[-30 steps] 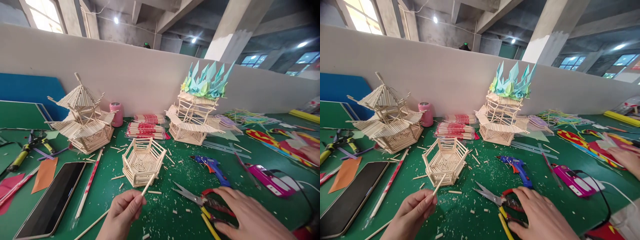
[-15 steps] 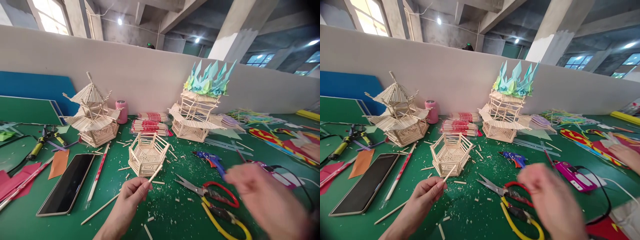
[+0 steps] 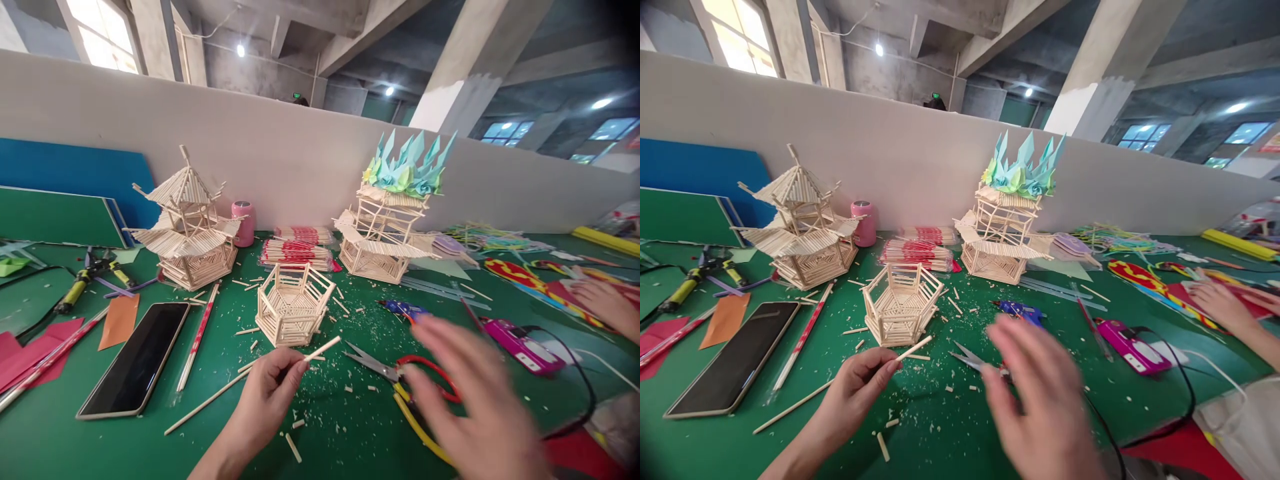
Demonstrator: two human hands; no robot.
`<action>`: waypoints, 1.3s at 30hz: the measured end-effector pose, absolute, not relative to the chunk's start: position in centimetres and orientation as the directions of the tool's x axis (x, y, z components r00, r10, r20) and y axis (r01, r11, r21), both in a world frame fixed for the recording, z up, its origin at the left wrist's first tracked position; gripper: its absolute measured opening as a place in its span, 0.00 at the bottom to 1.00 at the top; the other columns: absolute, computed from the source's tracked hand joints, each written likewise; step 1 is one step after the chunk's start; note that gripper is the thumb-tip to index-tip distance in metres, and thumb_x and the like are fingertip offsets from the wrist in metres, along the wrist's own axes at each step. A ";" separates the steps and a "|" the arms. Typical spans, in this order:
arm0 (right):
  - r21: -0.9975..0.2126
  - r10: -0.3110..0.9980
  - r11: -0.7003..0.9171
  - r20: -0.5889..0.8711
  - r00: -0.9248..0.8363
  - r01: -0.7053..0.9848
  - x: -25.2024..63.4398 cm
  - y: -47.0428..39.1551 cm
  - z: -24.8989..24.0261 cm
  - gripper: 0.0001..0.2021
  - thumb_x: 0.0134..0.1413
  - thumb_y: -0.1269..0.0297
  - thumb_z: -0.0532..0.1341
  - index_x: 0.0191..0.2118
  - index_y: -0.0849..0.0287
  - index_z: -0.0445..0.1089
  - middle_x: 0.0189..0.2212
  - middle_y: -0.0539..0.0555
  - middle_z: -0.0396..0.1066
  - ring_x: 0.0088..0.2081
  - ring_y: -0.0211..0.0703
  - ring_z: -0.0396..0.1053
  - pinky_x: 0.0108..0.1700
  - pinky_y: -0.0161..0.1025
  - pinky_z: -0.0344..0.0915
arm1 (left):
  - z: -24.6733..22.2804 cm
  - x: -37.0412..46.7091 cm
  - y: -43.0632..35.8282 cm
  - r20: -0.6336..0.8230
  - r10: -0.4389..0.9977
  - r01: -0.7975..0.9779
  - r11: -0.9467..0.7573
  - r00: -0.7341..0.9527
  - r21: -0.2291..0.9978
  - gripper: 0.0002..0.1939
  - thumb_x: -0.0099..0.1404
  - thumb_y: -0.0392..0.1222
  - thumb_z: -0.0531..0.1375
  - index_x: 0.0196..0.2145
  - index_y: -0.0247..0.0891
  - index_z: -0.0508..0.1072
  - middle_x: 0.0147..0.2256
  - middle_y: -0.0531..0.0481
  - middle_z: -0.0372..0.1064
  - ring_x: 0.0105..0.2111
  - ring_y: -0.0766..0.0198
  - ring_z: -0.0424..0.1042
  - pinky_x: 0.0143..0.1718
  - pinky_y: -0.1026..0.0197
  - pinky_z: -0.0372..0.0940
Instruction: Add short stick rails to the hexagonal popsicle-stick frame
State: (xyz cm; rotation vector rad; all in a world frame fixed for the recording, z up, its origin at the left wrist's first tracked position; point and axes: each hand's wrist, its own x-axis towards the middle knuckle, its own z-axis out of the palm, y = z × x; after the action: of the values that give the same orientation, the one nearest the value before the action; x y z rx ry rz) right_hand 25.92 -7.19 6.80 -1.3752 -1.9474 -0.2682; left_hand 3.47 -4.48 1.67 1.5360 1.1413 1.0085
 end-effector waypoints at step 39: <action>-0.882 0.934 0.298 0.349 0.081 0.365 19.4 -2.2 6.7 0.08 0.59 0.60 0.53 0.37 0.54 0.68 0.25 0.50 0.69 0.26 0.36 0.67 0.27 0.30 0.68 | 1.1 -3.3 -4.3 0.333 0.936 0.734 -0.308 0.118 0.605 0.09 0.63 0.42 0.54 0.31 0.39 0.73 0.24 0.49 0.72 0.25 0.62 0.72 0.26 0.66 0.66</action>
State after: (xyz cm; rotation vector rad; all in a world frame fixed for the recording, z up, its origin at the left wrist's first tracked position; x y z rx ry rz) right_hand 19.45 -2.18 6.69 -1.2599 -1.4876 0.6627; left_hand -3.35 -4.33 1.15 2.1087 1.6390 0.9824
